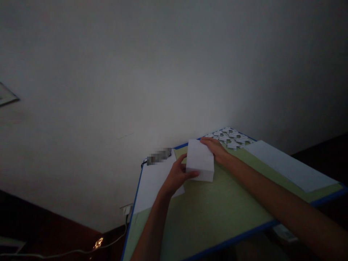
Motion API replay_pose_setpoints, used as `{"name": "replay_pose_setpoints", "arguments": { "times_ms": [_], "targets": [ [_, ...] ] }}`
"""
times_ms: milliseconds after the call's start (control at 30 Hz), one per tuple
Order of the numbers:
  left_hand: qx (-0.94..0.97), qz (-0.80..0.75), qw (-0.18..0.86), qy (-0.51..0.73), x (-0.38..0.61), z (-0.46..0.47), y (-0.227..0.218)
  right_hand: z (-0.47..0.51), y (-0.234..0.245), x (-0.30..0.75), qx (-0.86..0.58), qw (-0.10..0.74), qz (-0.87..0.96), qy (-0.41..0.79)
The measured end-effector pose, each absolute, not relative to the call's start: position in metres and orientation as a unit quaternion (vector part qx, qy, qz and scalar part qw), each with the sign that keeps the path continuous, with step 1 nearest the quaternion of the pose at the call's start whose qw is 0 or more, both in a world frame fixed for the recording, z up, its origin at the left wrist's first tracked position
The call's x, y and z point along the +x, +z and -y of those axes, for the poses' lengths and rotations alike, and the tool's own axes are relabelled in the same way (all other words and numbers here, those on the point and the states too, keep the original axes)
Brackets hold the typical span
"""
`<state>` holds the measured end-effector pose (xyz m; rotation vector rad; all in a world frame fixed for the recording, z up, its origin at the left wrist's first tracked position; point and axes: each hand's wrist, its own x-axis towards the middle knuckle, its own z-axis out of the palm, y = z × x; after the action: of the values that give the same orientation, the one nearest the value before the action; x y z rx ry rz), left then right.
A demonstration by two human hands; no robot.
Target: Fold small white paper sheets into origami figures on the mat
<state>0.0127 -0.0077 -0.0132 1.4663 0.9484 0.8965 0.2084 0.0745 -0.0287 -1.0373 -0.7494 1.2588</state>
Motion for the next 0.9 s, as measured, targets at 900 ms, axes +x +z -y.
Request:
{"name": "replay_pose_setpoints", "arguments": {
  "times_ms": [900],
  "targets": [
    [0.427, -0.437, 0.59, 0.528, 0.023, 0.003, -0.017, -0.046, -0.016, 0.188, -0.367, 0.503, 0.58, 0.525]
  ]
}}
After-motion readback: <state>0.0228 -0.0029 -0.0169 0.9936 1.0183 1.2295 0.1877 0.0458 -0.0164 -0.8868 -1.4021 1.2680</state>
